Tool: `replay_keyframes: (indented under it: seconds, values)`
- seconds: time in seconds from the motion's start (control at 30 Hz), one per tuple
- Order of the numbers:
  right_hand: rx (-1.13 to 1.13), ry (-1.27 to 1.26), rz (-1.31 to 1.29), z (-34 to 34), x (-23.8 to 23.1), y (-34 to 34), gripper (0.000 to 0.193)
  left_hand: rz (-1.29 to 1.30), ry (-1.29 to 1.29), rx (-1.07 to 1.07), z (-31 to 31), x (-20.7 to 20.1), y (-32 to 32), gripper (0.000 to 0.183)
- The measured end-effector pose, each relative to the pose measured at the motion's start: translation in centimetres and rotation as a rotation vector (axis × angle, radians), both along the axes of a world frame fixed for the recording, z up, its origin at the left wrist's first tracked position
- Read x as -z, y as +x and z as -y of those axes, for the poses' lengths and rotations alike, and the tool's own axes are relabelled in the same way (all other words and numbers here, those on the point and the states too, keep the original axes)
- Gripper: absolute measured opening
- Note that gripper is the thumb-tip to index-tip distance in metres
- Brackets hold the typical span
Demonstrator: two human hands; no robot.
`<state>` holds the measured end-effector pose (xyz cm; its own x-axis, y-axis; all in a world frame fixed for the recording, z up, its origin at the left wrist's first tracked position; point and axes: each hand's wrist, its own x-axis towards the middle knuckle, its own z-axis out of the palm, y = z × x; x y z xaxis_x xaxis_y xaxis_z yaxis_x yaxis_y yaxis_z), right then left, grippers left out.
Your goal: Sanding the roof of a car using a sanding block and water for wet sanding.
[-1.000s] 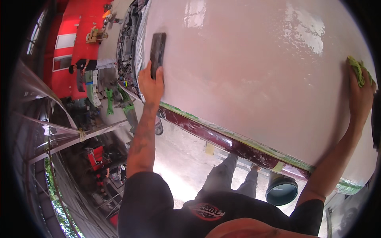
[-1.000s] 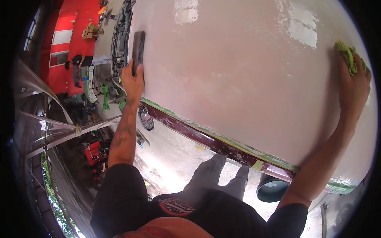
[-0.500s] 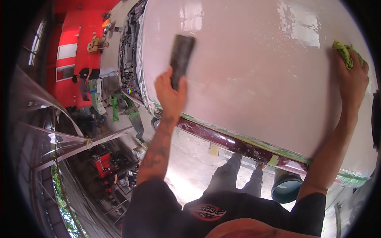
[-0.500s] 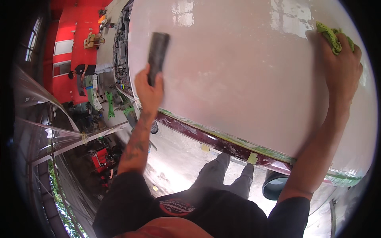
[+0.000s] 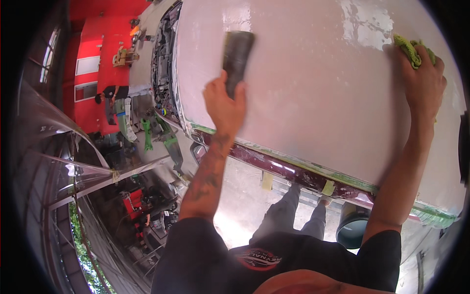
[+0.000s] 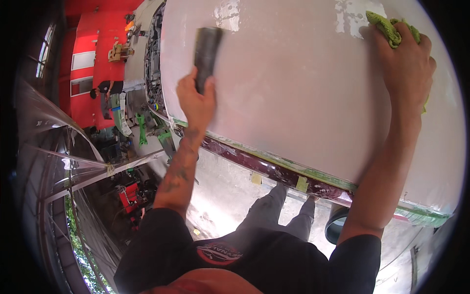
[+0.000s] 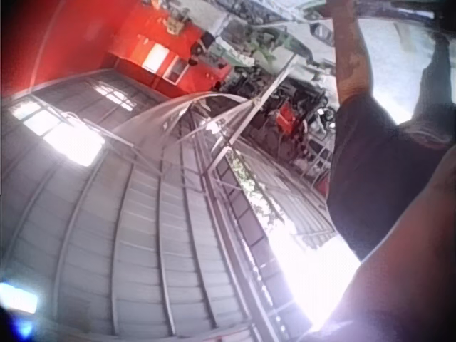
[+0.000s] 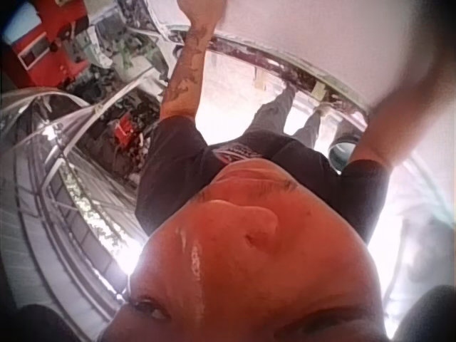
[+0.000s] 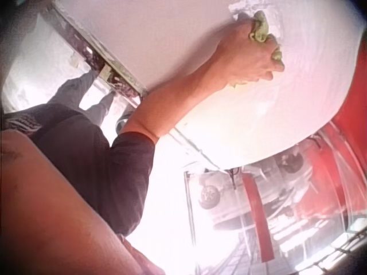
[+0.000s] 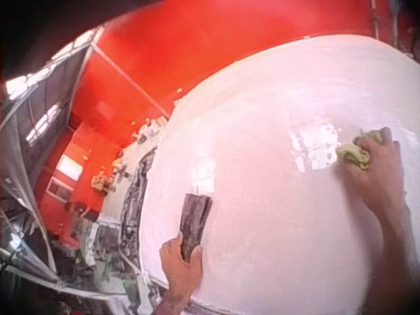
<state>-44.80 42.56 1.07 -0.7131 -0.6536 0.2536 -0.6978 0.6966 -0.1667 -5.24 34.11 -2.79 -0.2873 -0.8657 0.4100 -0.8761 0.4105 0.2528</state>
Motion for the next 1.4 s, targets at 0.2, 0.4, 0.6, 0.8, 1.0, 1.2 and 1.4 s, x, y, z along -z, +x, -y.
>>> replay_keyframes:
  seconds: [0.2,0.4,0.6,0.8,1.0,1.2,1.4]
  values:
    - [-0.024,-0.033,0.044,-0.3,0.5,-1.1,0.053,0.052,-0.04,0.146,0.3,-0.7,1.2,0.056]
    - [-0.105,-0.086,0.076,0.5,-0.3,0.0,0.053,0.055,0.055,-0.416,10.0,-1.1,6.9,0.058]
    - [-0.03,-0.065,0.045,0.1,0.0,0.0,0.054,0.043,0.026,0.274,-8.2,-1.9,-8.1,0.057]
    - [-0.063,-0.118,0.121,0.0,-0.7,1.3,0.055,0.047,-0.045,0.161,1.4,-2.6,-3.7,0.052]
    - [-0.044,-0.152,0.169,0.8,-1.6,2.1,0.052,0.114,-0.004,0.016,0.4,-2.5,-6.7,0.054]
    - [-0.019,-0.23,0.256,-0.2,-5.5,3.3,0.036,0.176,0.045,0.458,-6.9,-3.6,-11.2,0.06]
    - [-0.035,-0.27,0.241,2.4,-1.4,3.4,0.031,-0.028,0.15,0.18,12.0,-2.0,-5.9,0.047]
